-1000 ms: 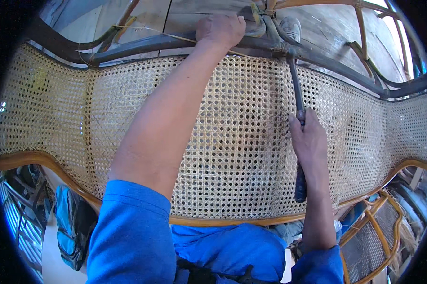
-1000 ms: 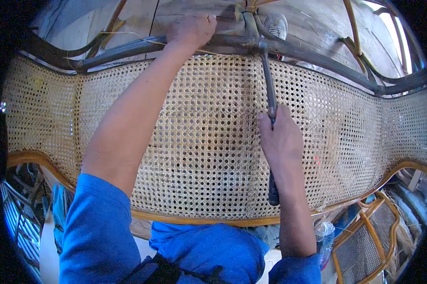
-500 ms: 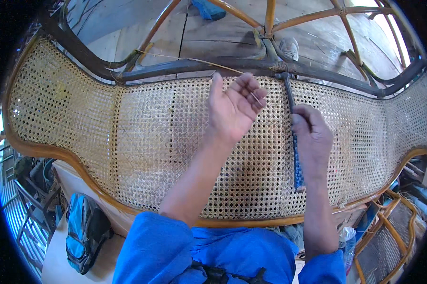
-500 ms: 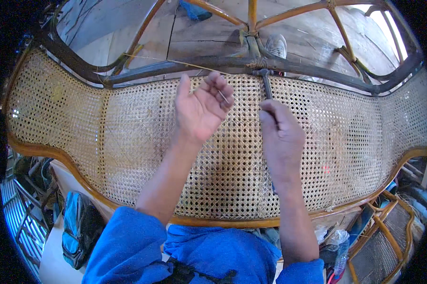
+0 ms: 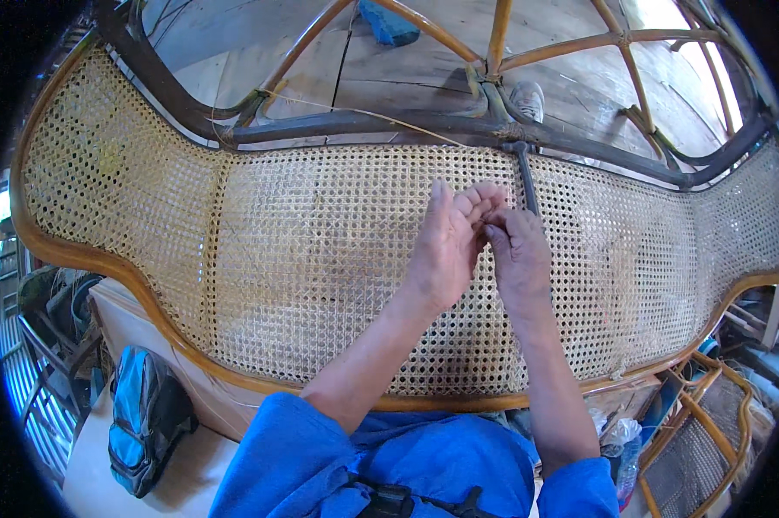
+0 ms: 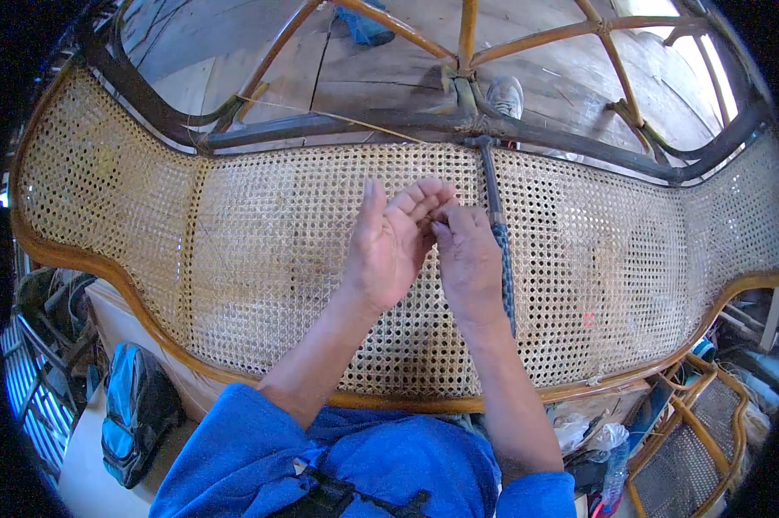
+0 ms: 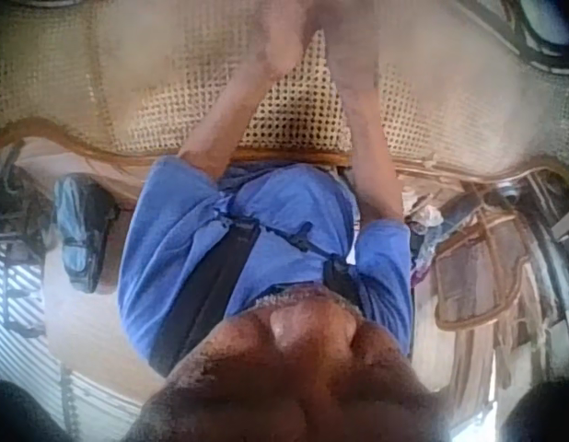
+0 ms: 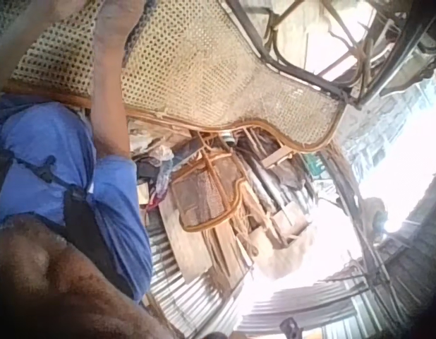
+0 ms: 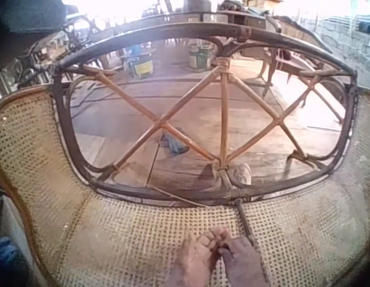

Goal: The person weaves a thin cane strip into the edge of a rattan chair seat. They use a hammer to tap the cane into place and a red bottle to apply liquid along the edge.

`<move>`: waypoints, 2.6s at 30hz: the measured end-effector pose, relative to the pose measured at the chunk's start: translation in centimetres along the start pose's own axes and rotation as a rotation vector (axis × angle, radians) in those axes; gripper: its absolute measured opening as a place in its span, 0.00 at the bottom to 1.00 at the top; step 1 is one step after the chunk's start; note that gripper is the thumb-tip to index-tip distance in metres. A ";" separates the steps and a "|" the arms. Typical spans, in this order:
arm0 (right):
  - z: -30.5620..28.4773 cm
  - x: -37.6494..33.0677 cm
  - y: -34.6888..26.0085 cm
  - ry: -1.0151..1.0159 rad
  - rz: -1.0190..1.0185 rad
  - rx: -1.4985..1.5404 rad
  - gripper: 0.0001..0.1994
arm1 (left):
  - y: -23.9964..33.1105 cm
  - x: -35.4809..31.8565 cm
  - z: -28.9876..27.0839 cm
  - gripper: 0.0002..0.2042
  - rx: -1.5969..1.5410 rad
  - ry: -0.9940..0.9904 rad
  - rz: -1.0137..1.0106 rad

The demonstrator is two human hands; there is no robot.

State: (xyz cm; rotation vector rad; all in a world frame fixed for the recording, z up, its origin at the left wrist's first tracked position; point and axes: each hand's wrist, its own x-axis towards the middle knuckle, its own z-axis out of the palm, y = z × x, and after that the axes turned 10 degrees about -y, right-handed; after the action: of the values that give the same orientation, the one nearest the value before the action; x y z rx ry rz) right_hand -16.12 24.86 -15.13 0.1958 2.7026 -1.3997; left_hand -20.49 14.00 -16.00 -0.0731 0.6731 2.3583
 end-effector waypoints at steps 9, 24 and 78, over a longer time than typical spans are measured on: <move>1.3 -0.3 2.2 0.038 -0.065 0.025 0.12 | -0.9 -0.8 -0.7 0.37 0.220 0.014 -0.022; -1.0 1.2 0.6 0.041 0.420 1.204 0.04 | 0.4 -0.9 -0.7 0.08 0.717 0.158 -0.185; 4.7 13.6 7.7 0.105 0.074 -0.251 0.06 | 2.4 9.5 -8.4 0.05 1.312 0.499 0.402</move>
State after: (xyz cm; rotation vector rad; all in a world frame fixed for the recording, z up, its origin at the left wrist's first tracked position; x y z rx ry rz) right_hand -28.24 26.38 -26.01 0.3538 2.8904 -1.0459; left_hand -30.35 14.04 -24.35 0.0683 2.4978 1.7585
